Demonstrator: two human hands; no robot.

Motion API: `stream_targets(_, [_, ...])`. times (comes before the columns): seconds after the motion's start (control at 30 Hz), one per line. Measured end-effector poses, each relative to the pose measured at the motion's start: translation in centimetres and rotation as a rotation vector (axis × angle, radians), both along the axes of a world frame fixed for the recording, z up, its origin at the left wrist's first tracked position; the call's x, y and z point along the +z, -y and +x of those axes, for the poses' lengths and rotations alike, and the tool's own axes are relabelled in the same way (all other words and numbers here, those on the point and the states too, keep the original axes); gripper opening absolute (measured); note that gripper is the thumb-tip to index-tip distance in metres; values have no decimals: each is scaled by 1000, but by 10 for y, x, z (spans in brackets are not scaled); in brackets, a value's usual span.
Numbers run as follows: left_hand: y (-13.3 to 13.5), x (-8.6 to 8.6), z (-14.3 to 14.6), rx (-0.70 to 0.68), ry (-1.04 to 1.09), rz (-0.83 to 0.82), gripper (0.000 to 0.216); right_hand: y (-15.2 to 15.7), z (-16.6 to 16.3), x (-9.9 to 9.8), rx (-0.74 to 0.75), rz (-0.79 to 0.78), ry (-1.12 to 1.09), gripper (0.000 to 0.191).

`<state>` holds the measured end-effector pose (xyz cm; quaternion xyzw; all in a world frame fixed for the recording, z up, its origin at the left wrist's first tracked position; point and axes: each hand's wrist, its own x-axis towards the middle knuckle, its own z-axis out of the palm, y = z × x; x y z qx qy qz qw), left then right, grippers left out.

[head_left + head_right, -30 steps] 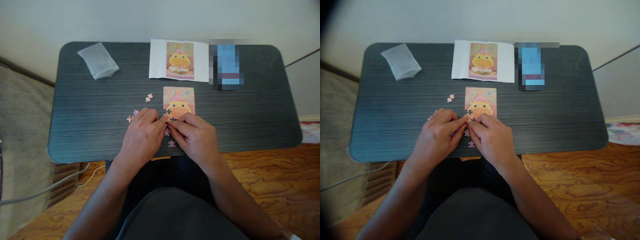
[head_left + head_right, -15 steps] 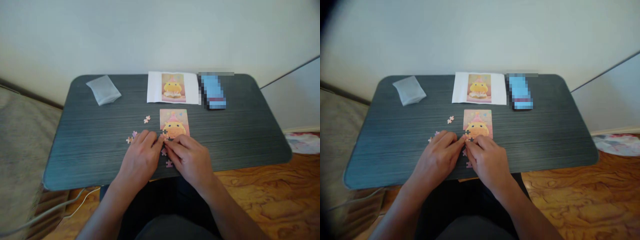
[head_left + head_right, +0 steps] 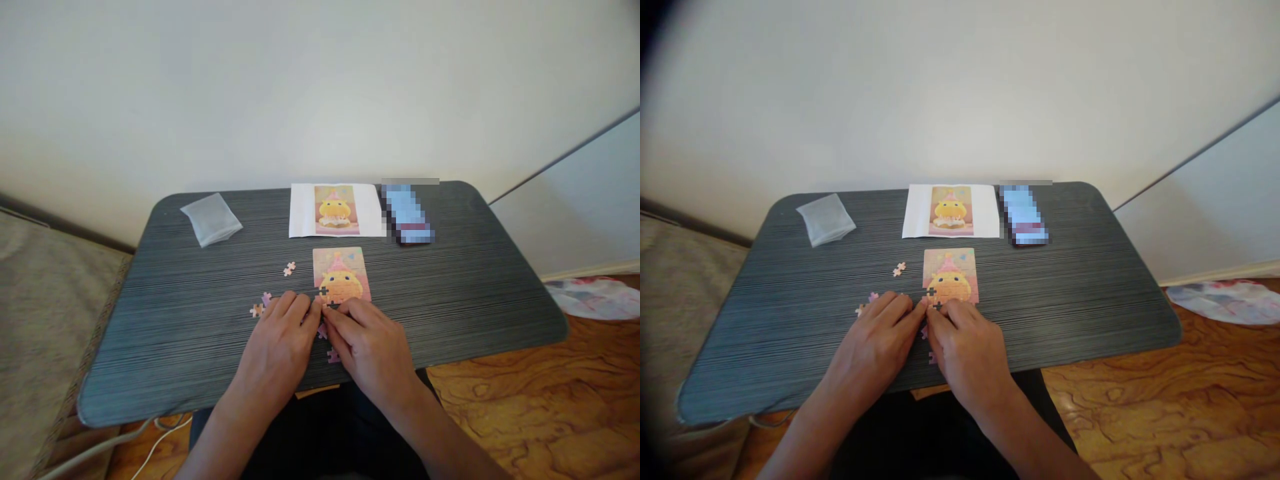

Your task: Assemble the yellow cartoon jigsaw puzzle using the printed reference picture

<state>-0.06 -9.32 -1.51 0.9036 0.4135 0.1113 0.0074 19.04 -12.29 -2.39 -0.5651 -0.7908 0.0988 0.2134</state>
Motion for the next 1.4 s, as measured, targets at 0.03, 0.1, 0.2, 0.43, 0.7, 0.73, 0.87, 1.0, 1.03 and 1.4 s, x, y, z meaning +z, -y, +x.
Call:
stream_targets(0.03, [0, 0, 0, -5, 2, 0, 35, 0, -1, 0, -4, 4, 1, 19])
stream_targets(0.1, [0, -1, -1, -12, 3, 0, 33, 0, -2, 0, -11, 10, 5, 17])
stream_targets(0.2, [1, 0, 0, -14, 4, -6, 29, 1, -3, 1, -19, 13, 15, 16])
stream_targets(0.43, [-1, -2, 0, 23, 152, -47, 19, 4, -2, 4, -22, 30, 80, 19])
stream_targets(0.7, [-6, -1, -1, 31, 239, -92, 18, 3, 1, 3, 6, 11, 104, 24])
stream_targets(0.73, [-6, -1, -1, 30, 239, -96, 18, 3, 4, 4, 22, -2, 90, 24])
stream_targets(0.87, [-7, -1, -1, 38, 257, -108, 21, -2, 23, 7, 45, 41, -69, 23])
stream_targets(1.0, [-9, -1, -1, 47, 264, -136, 26, -16, 53, 10, -67, 82, -185, 14])
stream_targets(1.03, [-9, -1, -1, 49, 268, -142, 27, -20, 59, 11, -57, 75, -171, 15])
stream_targets(1.4, [-11, -3, -3, 49, 329, -170, 27, -38, 65, -2, 23, 54, -174, 19])
